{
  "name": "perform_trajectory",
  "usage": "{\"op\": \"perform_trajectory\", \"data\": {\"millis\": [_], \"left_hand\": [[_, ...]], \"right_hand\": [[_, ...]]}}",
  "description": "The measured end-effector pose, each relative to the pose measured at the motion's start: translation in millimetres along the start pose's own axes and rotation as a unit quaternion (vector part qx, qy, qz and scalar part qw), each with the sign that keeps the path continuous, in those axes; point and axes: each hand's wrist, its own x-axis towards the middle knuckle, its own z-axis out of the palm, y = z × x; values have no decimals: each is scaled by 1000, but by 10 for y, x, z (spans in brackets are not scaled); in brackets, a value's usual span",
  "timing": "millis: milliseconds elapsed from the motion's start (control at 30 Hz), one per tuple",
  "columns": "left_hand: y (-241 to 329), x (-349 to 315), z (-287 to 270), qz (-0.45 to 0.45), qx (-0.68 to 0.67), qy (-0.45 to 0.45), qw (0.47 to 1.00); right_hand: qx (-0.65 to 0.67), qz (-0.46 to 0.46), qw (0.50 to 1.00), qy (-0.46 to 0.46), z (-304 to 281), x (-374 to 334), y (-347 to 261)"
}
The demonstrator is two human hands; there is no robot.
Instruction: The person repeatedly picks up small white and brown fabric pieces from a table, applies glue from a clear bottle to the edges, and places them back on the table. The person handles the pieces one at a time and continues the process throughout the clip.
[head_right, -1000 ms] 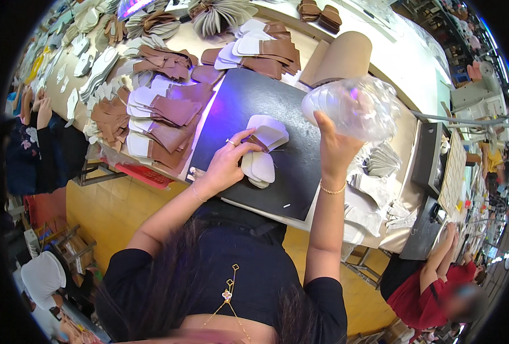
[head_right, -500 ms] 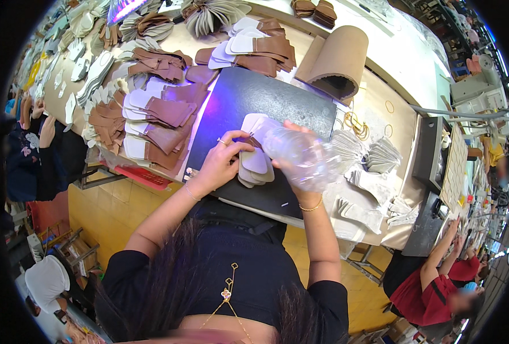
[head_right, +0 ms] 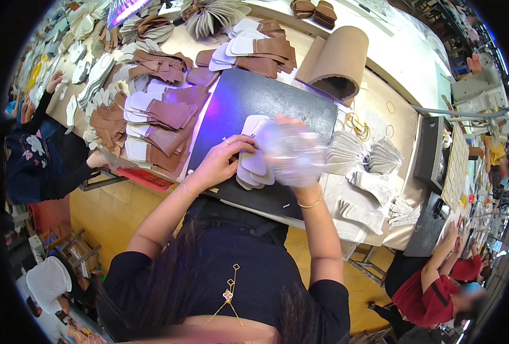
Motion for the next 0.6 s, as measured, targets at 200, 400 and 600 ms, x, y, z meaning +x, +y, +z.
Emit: {"op": "perform_trajectory", "data": {"millis": [200,400,600], "left_hand": [[13,-42,31,-29,-7,-2,1000],[24,-28,48,-48,-4,5,999],[59,-33,81,-62,-17,23,998]], "right_hand": [[-229,70,970,-34,-72,202,71],[110,84,989,54,73,225,-119],[-201,29,976,-76,105,177,-14]]}}
